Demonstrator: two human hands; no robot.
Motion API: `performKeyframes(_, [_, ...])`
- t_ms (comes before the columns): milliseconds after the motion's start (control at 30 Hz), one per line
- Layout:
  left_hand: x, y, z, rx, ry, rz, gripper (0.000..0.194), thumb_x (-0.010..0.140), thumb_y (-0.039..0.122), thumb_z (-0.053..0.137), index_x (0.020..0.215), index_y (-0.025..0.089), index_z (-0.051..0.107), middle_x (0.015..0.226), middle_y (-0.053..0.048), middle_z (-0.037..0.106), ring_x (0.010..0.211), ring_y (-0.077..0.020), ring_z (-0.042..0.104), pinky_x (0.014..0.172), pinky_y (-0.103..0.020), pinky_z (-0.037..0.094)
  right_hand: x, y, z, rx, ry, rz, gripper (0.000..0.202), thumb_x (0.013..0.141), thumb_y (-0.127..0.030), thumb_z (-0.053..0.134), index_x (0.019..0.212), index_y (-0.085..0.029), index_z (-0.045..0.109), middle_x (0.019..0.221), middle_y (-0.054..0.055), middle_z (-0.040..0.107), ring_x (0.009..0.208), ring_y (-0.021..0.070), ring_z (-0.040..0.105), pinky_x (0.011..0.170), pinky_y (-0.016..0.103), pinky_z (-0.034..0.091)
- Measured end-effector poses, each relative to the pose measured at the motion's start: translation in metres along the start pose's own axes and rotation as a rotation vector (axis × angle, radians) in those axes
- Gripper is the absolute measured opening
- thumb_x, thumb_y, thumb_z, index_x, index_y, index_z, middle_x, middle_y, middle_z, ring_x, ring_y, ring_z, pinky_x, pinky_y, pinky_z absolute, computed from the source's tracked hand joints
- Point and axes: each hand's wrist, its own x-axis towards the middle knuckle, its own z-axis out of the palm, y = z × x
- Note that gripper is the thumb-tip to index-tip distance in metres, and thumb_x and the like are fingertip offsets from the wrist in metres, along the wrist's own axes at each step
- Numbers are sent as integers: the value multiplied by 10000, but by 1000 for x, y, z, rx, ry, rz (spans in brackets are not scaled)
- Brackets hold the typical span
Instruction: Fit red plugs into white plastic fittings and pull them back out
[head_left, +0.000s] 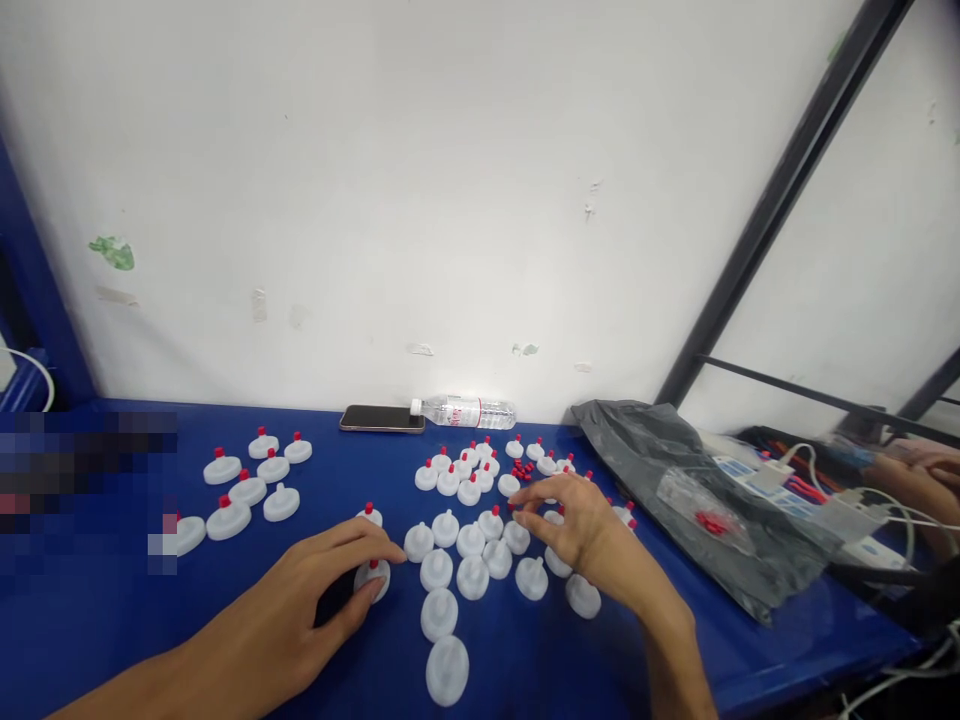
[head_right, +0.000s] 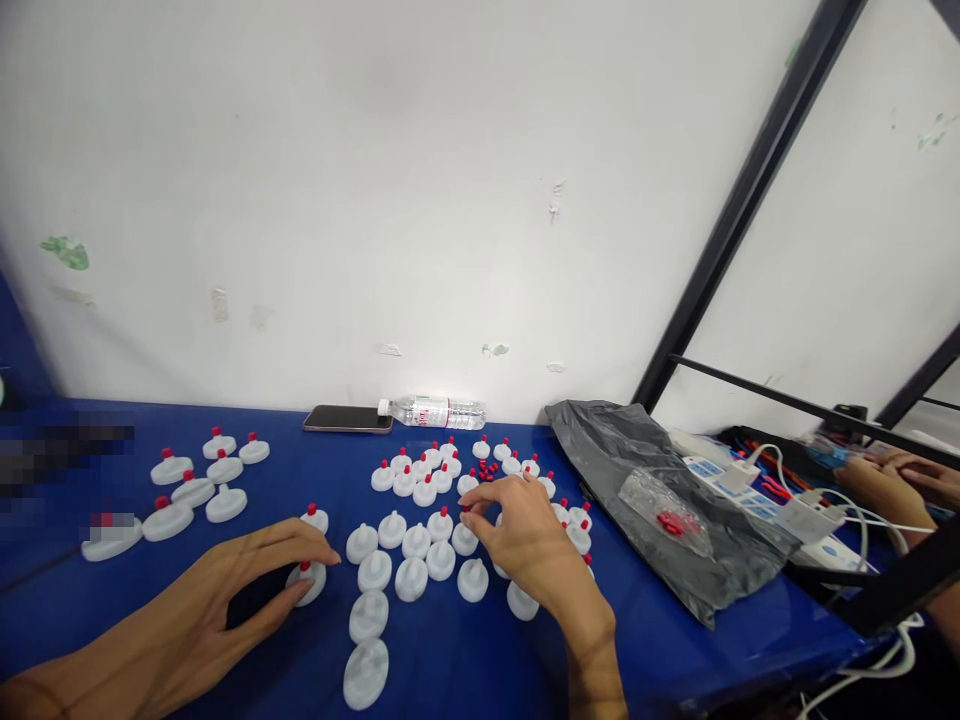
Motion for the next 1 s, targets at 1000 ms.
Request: performKeyframes(1000, [-6, -9, -18, 57, 32, 80, 482, 1023, 512, 715, 1497, 435, 667, 1414, -17, 803, 1238, -299, 783, 1107, -383, 639, -14, -103, 48, 349, 370, -657, 161, 1019, -242, 767, 1112, -371, 788, 988, -103, 874, 1017, 203, 789, 1202, 484, 533])
